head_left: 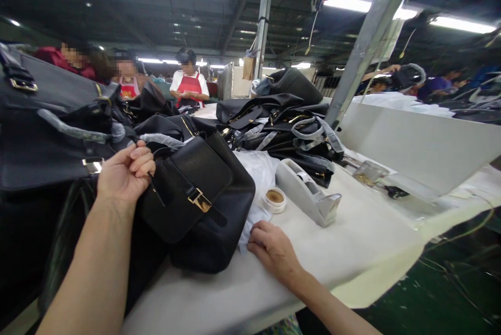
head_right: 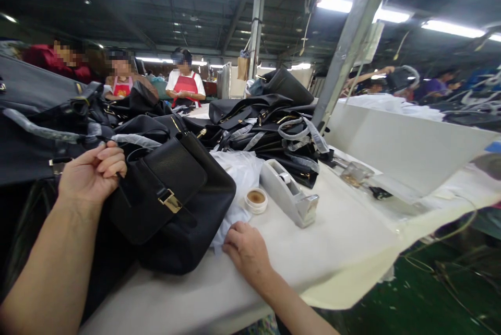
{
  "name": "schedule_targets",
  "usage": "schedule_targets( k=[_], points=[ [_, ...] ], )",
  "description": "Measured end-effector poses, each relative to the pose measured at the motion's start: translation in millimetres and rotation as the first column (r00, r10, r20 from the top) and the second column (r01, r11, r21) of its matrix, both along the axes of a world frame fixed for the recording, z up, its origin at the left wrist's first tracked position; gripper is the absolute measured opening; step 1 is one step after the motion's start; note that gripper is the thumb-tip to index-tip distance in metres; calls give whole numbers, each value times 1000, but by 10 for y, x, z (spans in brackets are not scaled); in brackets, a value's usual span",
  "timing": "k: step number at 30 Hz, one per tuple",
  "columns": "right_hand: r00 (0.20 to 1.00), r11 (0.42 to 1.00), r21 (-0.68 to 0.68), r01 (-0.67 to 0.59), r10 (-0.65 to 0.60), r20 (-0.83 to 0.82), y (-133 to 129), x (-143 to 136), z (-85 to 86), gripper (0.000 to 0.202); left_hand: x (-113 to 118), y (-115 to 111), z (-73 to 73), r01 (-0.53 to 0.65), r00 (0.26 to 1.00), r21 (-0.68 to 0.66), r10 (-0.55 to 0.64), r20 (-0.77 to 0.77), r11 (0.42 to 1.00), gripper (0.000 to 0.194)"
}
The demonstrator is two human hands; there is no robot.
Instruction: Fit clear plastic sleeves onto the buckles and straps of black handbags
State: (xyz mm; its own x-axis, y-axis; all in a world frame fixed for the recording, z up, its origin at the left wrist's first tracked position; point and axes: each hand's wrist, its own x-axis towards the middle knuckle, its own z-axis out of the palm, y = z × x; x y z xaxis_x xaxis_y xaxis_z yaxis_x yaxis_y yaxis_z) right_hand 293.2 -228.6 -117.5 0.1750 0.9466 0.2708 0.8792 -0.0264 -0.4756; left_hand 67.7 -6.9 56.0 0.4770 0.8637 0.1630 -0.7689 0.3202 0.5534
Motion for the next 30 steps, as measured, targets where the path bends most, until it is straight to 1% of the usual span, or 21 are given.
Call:
schedule_targets(
  k=[3,6,10,13,15,17,18,20,22,23,25,27,28,29,30],
  points=[
    [984,999,20,33,-29,-177,18,53,-20,13,-2,7,-5,7,1000,6,-7,-1,1000,39],
    [962,1000,-8,20,-21,-274,39,126,-9,14,-3,12,-8,11,1000,15,-11,-7,1000,40],
    [965,998,-36,-59,48,-258,58,201,40,14,-7,5,-5,22,1000,-4,-22,-4,1000,40],
    [970,996,-42,-77,65,-234,68,214,72,15,5,-19,16,19,1000,-33,-19,11,999,35],
    [973,996,-43,-76,65,-222,80,218,81,15,32,-48,35,6,1000,-26,-6,-5,1000,33],
    [974,996,-42,-74,63,-219,95,236,86,14,75,-91,48,-51,996,24,53,-76,998,32],
    [973,997,-40,-73,62,-222,103,253,89,14,100,-120,48,-102,985,70,110,-130,992,30],
    [972,998,-30,-63,55,-227,112,299,105,12,146,-190,38,-206,942,197,249,-227,959,24],
    [974,999,-8,-42,39,-225,115,344,138,10,175,-268,19,-244,901,312,334,-277,918,19],
    [974,1000,7,-29,30,-223,117,361,161,10,183,-306,10,-236,895,345,341,-287,909,16],
    [973,999,29,-17,23,-230,123,380,221,10,191,-382,-5,-170,908,345,282,-309,923,10],
    [968,999,40,-24,33,-249,138,391,299,13,207,-455,-18,-48,928,293,151,-341,955,5],
    [967,998,49,-28,40,-251,146,401,344,14,224,-491,-29,18,931,274,84,-356,962,4],
    [969,997,66,-29,44,-244,154,418,394,15,247,-524,-45,72,929,268,33,-368,961,5],
    [972,996,88,-24,44,-229,158,445,448,16,276,-552,-66,104,927,274,7,-376,956,7]
  ],
)
